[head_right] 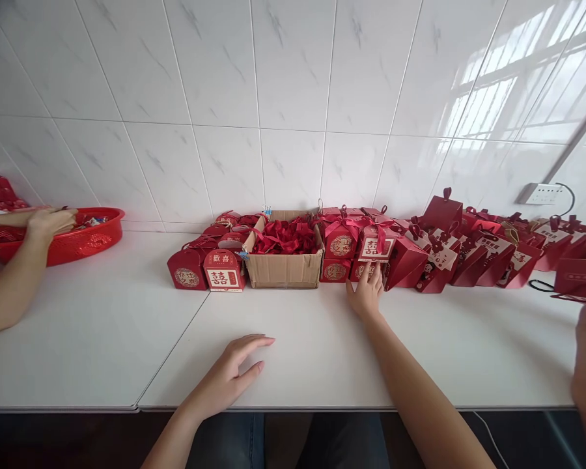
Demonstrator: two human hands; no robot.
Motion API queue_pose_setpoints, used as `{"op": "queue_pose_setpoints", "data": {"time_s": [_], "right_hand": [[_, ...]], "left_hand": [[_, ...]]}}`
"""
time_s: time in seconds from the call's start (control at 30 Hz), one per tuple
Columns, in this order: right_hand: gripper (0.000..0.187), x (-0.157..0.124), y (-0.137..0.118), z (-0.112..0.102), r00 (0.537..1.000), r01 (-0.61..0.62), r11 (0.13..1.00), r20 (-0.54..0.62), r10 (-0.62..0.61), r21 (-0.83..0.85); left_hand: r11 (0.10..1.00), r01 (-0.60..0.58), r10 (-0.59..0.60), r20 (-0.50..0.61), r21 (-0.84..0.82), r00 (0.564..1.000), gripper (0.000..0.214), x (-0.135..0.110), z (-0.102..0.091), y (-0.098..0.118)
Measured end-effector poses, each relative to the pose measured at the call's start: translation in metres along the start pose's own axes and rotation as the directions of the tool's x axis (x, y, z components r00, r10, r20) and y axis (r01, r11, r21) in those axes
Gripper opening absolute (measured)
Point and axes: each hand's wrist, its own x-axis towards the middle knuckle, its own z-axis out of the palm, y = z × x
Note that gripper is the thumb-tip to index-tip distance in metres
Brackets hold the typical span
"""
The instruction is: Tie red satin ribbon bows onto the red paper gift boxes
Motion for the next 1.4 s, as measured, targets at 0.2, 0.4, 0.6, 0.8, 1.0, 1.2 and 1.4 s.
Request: {"op": "queue_pose_setpoints", "data": {"time_s": [0.2, 0.4, 0.6, 0.8, 1.0, 1.2, 1.4], "right_hand": [[0.079, -0.002, -0.002, -0.002, 1.0, -0.011, 0.998, 0.016, 0.012, -0.058], [0.075, -0.001, -0.001, -0.006, 0.999, -0.051, 0.995, -0.005, 0.051, -0.083], [0.071, 0.003, 0.004, -0.008, 0.997, -0.071, 0.995, 0.001, 0.071, -0.065], [0.077, 0.009, 0.017, -0.004, 0.998, -0.033, 0.999, 0.055, 0.035, -0.027], [0.076, 0.004, 0.014, -0.004, 0.998, -0.055, 0.998, 0.042, 0.053, 0.042], [0.075, -0.002, 0.0, -0.019, 0.991, 0.045, 0.984, -0.135, -0.021, 0.175], [0.073, -0.005, -0.005, -0.022, 0.987, 0.081, 0.973, -0.151, -0.049, 0.218]], "left_hand": [[1.0, -0.002, 0.002, -0.005, -0.008, 1.0, 0.037, -0.002, -0.002, 0.007], [1.0, -0.015, 0.015, -0.002, 0.015, 1.0, 0.036, -0.001, -0.002, 0.004], [0.997, -0.069, 0.07, -0.034, 0.041, 0.997, 0.034, -0.003, 0.002, 0.009], [0.975, -0.161, 0.184, -0.148, 0.154, 0.972, 0.039, 0.024, -0.047, 0.01], [0.928, 0.265, 0.072, -0.826, 0.26, 0.559, 0.047, 0.084, -0.121, -0.046], [0.908, 0.398, -0.1, -0.858, 0.129, 0.505, 0.08, 0.092, -0.118, -0.106], [0.934, 0.357, -0.174, -0.846, 0.02, 0.504, 0.093, 0.095, -0.126, -0.129]]}}
